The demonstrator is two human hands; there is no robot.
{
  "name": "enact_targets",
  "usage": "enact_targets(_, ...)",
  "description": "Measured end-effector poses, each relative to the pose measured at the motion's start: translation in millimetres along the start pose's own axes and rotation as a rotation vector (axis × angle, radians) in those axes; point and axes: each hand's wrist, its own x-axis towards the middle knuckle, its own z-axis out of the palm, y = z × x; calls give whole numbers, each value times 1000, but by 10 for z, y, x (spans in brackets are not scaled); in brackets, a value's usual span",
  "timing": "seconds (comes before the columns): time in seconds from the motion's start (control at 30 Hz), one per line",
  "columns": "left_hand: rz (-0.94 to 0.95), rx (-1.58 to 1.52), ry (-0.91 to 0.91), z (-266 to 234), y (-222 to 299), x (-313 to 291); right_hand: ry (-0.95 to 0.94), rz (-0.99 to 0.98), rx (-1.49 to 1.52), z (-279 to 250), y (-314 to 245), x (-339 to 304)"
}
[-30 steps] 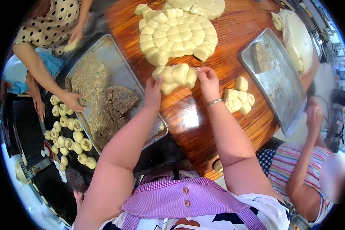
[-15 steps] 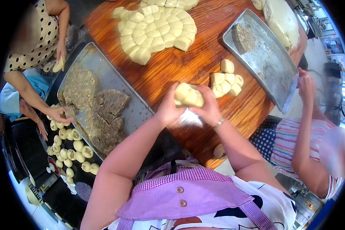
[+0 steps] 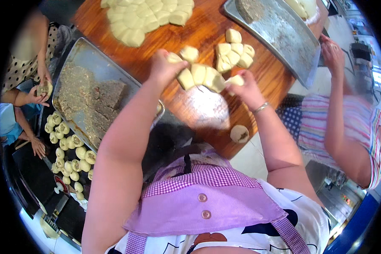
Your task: The person prepares bread rolls by hand by taking pieces of dough, adding a savory filling, and then pinching the dough together to seal it into a ball.
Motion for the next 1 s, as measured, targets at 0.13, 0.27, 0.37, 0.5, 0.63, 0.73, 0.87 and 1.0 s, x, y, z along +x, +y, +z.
enact_targets(0.13, 298, 290, 16, -111, 154, -65, -138, -168, -533, 429, 136, -375)
enact_targets(0.27, 304, 117, -336, -85, -59, -110, -85, -357, -622, 658, 268, -543)
enact_targets(0.37, 199, 237, 72, -76, -67, -237, 139, -472, -680, 526, 325, -789)
enact_targets(0.5, 379, 96, 140, -24, -260, -692, 354, -439, -586, 127, 879, -1195)
enact_targets(0.63, 430, -9, 10, -59, -414, -1433, 204, -314, -548, 53, 1227, -1380)
enact_targets(0.73, 415, -16, -37, -45, -485, -1943, 46, -364, -594, 147, 1291, -1255)
enact_targets(0.87, 319, -192, -142, 49, -451, -2376, -121, -657, -643, -18, 1258, -1264)
enact_targets(1.0, 334, -269, -454, -120, -186, -2615, -139, -580, -506, 148, 1017, -1230)
